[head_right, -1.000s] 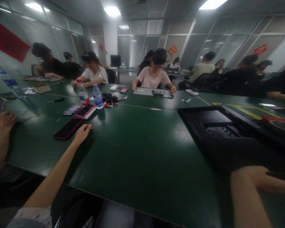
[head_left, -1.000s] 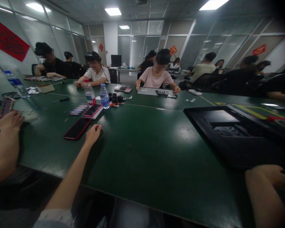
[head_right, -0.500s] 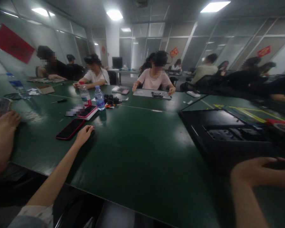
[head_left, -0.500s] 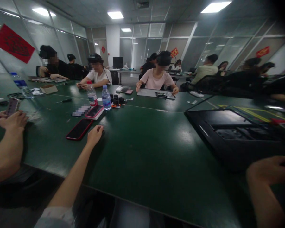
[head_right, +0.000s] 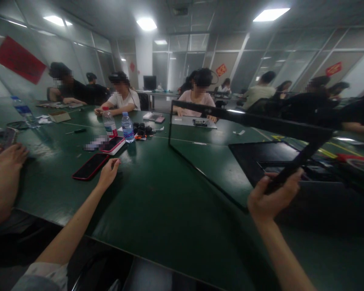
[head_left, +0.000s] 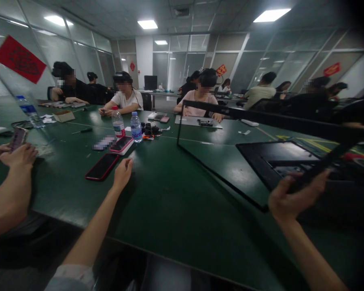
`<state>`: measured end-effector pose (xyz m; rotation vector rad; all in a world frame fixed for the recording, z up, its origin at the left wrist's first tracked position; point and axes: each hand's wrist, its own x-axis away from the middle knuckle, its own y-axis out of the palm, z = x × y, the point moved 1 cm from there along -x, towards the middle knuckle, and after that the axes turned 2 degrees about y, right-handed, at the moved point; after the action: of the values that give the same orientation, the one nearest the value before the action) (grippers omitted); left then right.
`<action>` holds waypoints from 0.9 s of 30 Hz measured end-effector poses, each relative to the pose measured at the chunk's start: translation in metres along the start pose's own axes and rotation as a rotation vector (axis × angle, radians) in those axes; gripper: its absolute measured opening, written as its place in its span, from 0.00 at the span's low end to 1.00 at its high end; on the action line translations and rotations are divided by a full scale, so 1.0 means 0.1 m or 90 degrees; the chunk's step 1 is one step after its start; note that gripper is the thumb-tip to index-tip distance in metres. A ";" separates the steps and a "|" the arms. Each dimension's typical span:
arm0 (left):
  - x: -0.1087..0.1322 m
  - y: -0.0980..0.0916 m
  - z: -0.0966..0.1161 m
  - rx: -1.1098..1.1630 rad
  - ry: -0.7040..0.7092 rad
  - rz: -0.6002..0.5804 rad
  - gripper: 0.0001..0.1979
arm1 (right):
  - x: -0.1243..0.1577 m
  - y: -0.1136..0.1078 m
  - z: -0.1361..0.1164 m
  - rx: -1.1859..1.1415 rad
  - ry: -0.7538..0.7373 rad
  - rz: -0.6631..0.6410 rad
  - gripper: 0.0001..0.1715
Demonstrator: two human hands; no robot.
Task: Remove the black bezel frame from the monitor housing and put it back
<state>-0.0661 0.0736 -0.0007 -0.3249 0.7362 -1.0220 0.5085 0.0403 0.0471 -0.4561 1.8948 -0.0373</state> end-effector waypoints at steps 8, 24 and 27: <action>0.04 0.01 0.10 0.097 0.051 0.064 0.32 | 0.06 0.45 -0.42 -0.150 0.088 -0.127 0.44; -0.05 0.04 -0.14 -0.022 -0.137 0.104 0.21 | 0.57 1.07 0.26 -0.272 0.215 -0.533 0.55; -0.05 0.03 -0.16 -0.076 -0.124 0.103 0.21 | 0.55 1.05 0.24 -0.285 0.223 -0.556 0.52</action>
<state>-0.0767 0.0802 -0.0116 -0.4542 0.6367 -0.7830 0.4830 0.1237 -0.0363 -1.6444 1.8924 -0.2867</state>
